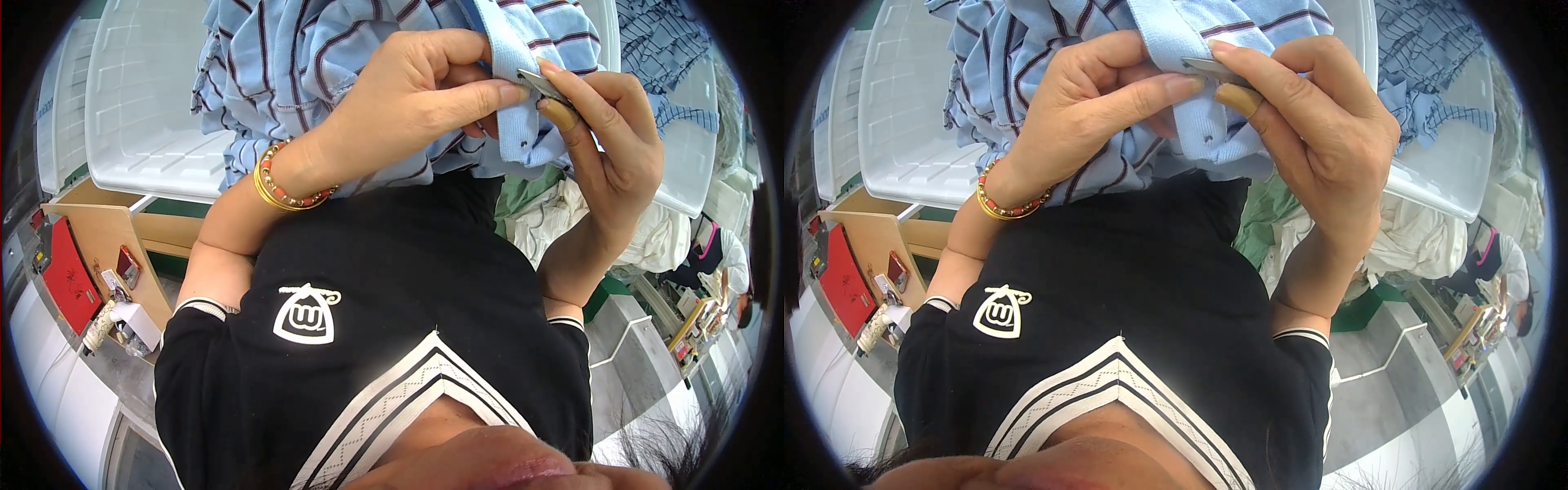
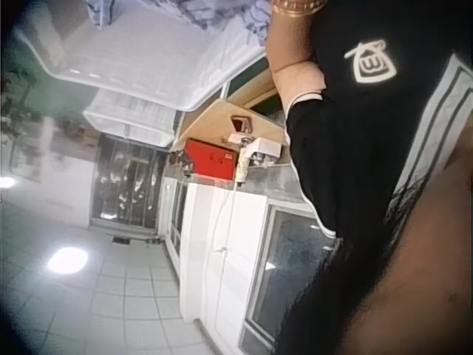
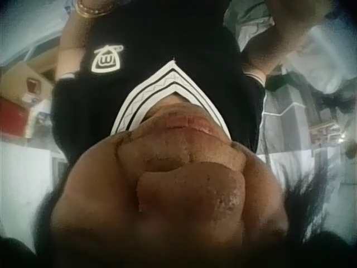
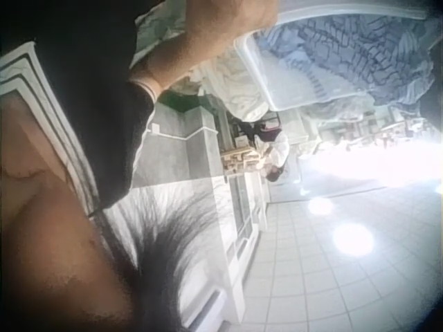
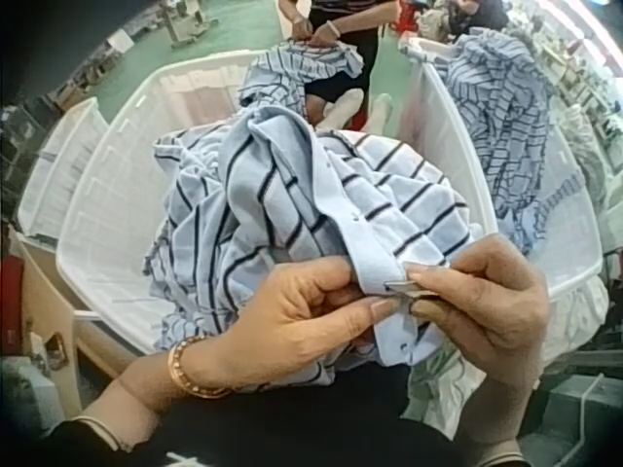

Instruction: The person trims loose threads from a shirt using snips, picks up and unfolds shirts from a bin, and cuts stray threads around the buttons and collars with the snips.

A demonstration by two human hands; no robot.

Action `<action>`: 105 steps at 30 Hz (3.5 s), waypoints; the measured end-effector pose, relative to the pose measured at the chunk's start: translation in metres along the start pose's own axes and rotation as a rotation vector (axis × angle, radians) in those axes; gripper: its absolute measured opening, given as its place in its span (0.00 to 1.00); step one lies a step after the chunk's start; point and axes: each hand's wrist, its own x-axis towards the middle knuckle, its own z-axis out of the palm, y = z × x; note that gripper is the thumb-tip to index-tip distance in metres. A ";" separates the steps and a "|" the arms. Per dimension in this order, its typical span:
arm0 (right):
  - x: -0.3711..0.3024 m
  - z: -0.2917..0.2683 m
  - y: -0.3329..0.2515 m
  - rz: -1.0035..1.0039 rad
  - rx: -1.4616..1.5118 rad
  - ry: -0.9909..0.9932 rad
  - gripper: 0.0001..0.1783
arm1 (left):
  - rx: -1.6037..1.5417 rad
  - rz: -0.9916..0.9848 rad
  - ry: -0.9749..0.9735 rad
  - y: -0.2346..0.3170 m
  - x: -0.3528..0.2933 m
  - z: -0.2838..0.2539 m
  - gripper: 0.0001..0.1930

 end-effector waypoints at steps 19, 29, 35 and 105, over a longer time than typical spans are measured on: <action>0.010 0.005 -0.014 0.066 0.228 -0.108 0.20 | -0.324 0.070 0.194 -0.004 -0.005 -0.004 0.13; 0.026 0.020 0.001 0.018 0.148 -0.016 0.21 | -0.183 0.121 0.152 -0.006 -0.010 -0.009 0.16; 0.026 0.023 0.002 0.016 0.106 -0.024 0.21 | -0.142 0.103 0.146 -0.004 -0.011 -0.007 0.16; 0.053 0.054 -0.004 0.018 0.489 -0.354 0.18 | 0.171 0.056 0.447 0.044 0.006 -0.060 0.21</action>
